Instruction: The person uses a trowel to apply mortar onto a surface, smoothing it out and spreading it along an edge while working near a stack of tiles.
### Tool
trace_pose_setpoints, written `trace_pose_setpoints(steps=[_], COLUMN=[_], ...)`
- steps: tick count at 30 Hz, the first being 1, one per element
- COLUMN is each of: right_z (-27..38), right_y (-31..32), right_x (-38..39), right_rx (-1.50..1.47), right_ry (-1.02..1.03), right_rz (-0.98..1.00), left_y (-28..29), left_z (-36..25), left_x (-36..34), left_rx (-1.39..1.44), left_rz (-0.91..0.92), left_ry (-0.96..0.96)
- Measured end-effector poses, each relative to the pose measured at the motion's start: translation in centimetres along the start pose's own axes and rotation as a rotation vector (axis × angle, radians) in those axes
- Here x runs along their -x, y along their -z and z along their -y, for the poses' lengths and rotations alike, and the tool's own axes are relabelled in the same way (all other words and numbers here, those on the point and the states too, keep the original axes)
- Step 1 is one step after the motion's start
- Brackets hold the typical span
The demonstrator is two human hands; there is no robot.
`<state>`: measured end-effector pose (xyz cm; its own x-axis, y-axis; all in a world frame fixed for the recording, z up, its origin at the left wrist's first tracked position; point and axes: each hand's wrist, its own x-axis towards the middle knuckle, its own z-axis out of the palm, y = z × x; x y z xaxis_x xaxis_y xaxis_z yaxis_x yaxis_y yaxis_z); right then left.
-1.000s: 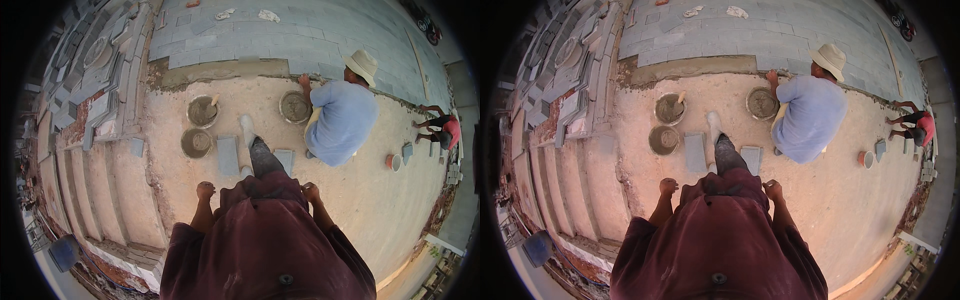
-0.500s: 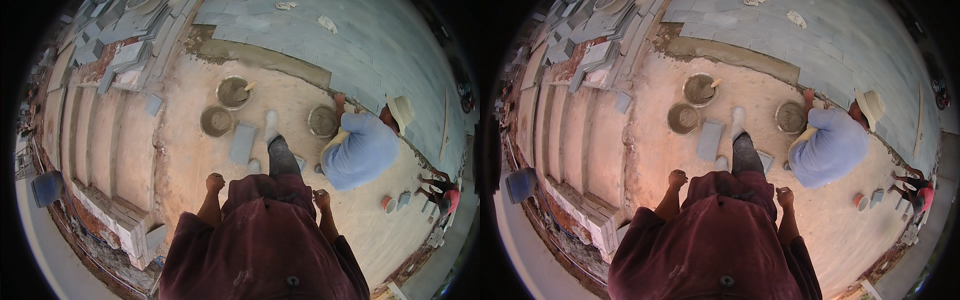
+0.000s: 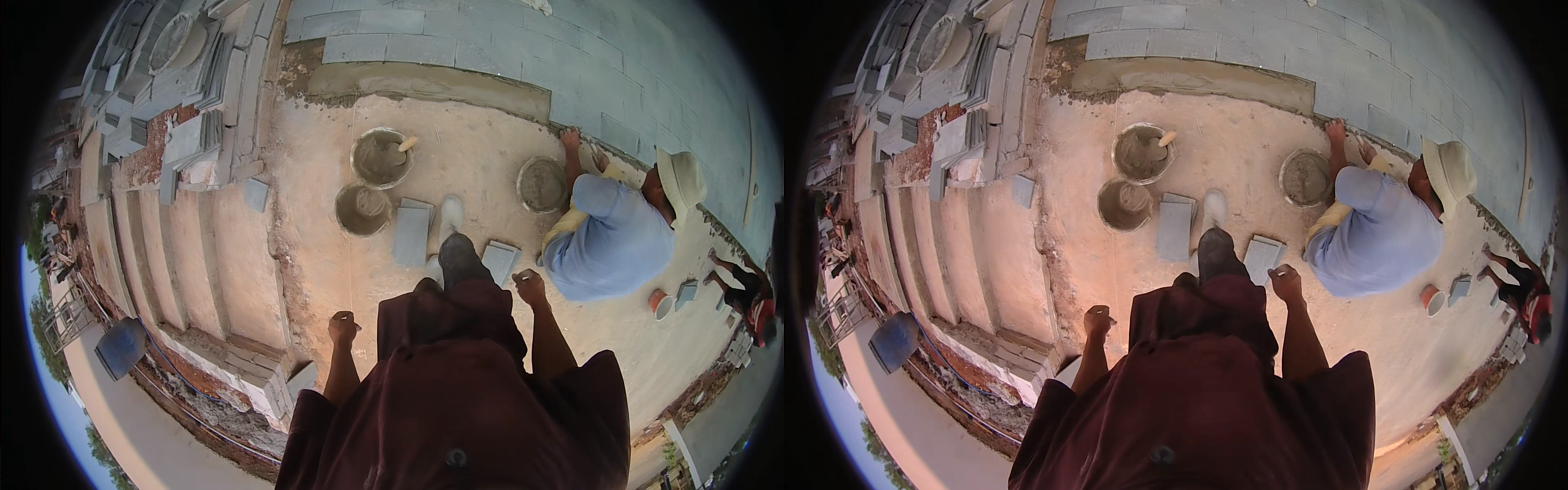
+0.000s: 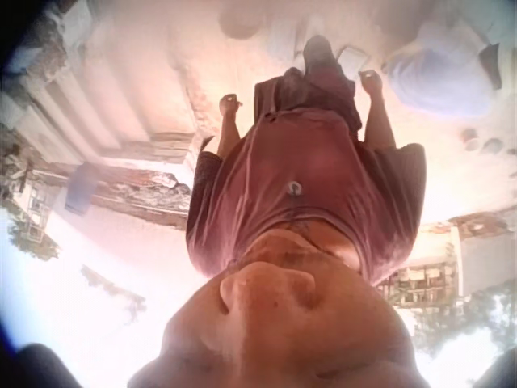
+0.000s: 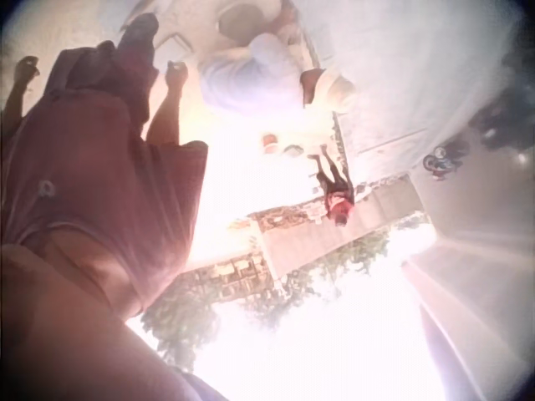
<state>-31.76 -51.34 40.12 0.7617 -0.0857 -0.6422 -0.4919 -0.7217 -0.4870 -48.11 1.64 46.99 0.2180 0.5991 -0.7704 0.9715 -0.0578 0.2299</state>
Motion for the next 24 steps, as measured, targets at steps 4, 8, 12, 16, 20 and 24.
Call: trace_pose_setpoints(steps=[4,8,12,16,20,24], right_z=[8.1,10.6,12.1,9.8,10.5,6.7], right_y=[0.2,-0.4,-2.2,-4.8,-11.9,-21.1], right_x=[-2.1,-2.4,0.3,5.5,11.8,20.0], right_rx=[-0.065,-0.066,-0.071,-0.071,-0.255,-0.181], right_ry=[0.097,0.106,0.017,-0.084,-0.210,-0.254], right_rz=[-0.049,-0.108,-0.092,-0.185,-0.268,-0.230], left_y=[4.0,5.8,7.7,8.4,13.0,17.0], left_z=[0.4,-1.0,-0.9,-2.6,1.5,3.1], left_x=[0.9,-1.0,-4.6,-7.6,-14.0,-17.8], left_rx=[0.009,0.087,0.130,0.054,-0.010,0.014], left_rz=[-0.041,-0.010,0.031,0.172,0.244,0.232], left_ry=[-0.012,0.015,-0.055,-0.129,-0.211,-0.234])
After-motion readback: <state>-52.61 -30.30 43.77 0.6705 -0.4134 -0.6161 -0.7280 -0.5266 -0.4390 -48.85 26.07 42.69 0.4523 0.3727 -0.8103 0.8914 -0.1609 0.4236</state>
